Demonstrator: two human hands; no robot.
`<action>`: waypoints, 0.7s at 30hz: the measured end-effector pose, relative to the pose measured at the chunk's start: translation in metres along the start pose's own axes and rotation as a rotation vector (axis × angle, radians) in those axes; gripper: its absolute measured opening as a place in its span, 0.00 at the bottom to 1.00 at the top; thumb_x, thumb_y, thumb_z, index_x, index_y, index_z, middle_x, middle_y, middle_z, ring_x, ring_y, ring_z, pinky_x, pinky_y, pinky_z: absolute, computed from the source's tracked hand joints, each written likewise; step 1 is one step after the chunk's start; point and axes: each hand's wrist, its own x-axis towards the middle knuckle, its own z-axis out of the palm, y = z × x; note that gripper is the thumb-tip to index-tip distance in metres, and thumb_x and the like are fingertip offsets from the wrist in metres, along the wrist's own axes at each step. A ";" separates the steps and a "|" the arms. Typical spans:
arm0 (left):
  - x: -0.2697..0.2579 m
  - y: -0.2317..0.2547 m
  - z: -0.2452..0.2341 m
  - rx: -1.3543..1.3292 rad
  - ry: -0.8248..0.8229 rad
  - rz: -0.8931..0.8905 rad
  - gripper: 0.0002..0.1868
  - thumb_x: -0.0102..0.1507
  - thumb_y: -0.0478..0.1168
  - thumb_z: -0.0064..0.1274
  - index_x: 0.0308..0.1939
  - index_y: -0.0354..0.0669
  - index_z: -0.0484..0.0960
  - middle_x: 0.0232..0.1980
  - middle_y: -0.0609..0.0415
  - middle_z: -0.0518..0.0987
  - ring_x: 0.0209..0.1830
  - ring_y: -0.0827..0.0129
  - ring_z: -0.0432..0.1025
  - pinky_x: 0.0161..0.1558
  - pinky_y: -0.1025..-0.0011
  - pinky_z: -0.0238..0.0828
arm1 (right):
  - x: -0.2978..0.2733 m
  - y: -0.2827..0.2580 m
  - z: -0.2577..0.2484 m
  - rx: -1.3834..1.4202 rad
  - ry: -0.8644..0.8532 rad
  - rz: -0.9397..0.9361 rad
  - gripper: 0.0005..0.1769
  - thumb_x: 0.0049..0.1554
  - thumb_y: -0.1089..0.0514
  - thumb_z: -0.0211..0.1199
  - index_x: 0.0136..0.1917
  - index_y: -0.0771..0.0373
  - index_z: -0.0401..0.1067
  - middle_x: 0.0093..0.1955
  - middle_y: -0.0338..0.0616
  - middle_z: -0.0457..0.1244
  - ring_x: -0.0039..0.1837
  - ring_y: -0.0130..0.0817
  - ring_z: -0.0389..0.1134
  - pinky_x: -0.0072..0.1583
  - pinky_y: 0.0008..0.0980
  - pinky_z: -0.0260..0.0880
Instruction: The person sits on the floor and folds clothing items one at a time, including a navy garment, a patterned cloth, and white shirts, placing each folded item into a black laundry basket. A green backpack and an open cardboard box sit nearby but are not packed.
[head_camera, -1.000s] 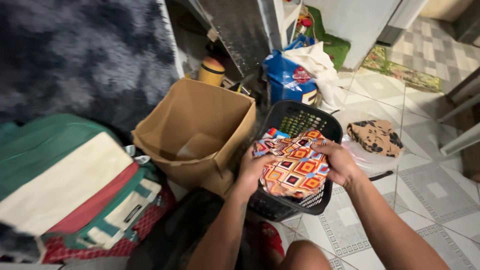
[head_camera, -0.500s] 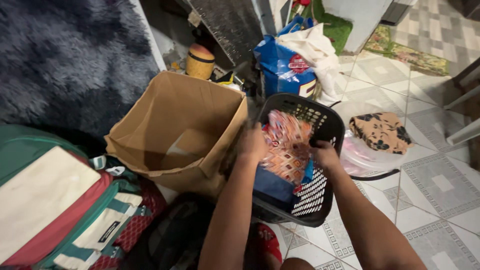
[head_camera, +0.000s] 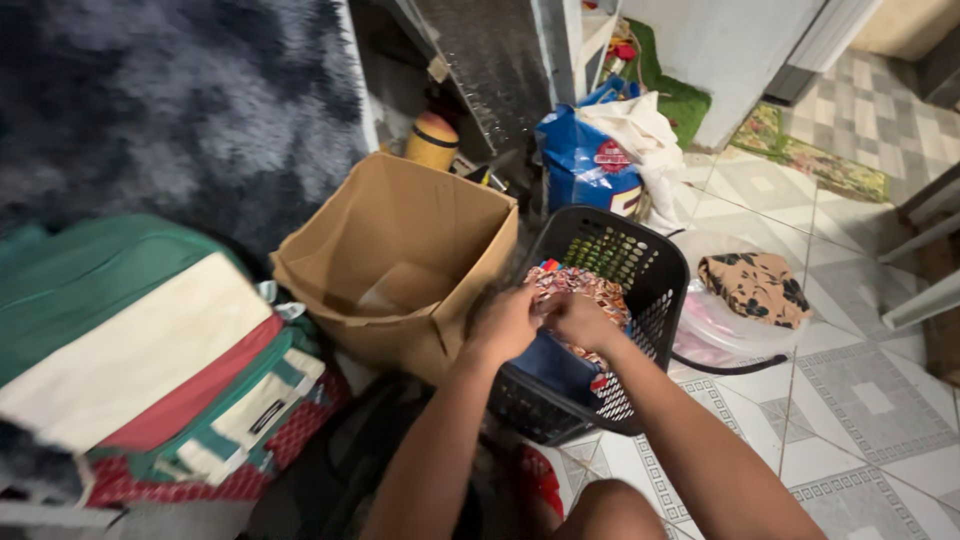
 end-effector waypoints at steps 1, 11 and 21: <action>-0.014 -0.003 -0.004 -0.088 0.027 0.026 0.18 0.61 0.37 0.53 0.56 0.44 0.79 0.50 0.44 0.83 0.53 0.49 0.77 0.52 0.55 0.73 | -0.005 -0.019 0.011 0.007 -0.075 -0.018 0.16 0.50 0.63 0.59 0.51 0.64 0.79 0.40 0.52 0.74 0.39 0.38 0.75 0.43 0.36 0.76; -0.224 -0.105 -0.025 -0.104 -0.027 -0.249 0.14 0.65 0.45 0.53 0.49 0.39 0.82 0.49 0.39 0.83 0.52 0.44 0.76 0.51 0.54 0.73 | -0.050 -0.103 0.183 -0.552 -0.788 -0.893 0.11 0.59 0.54 0.61 0.49 0.59 0.80 0.50 0.50 0.72 0.54 0.47 0.72 0.55 0.43 0.71; -0.291 -0.154 0.001 0.179 -0.445 -0.356 0.16 0.58 0.37 0.50 0.46 0.32 0.85 0.50 0.33 0.81 0.51 0.43 0.77 0.53 0.53 0.74 | -0.095 -0.014 0.333 -0.591 -0.824 -0.285 0.13 0.58 0.56 0.59 0.50 0.64 0.79 0.54 0.55 0.69 0.55 0.52 0.71 0.57 0.45 0.71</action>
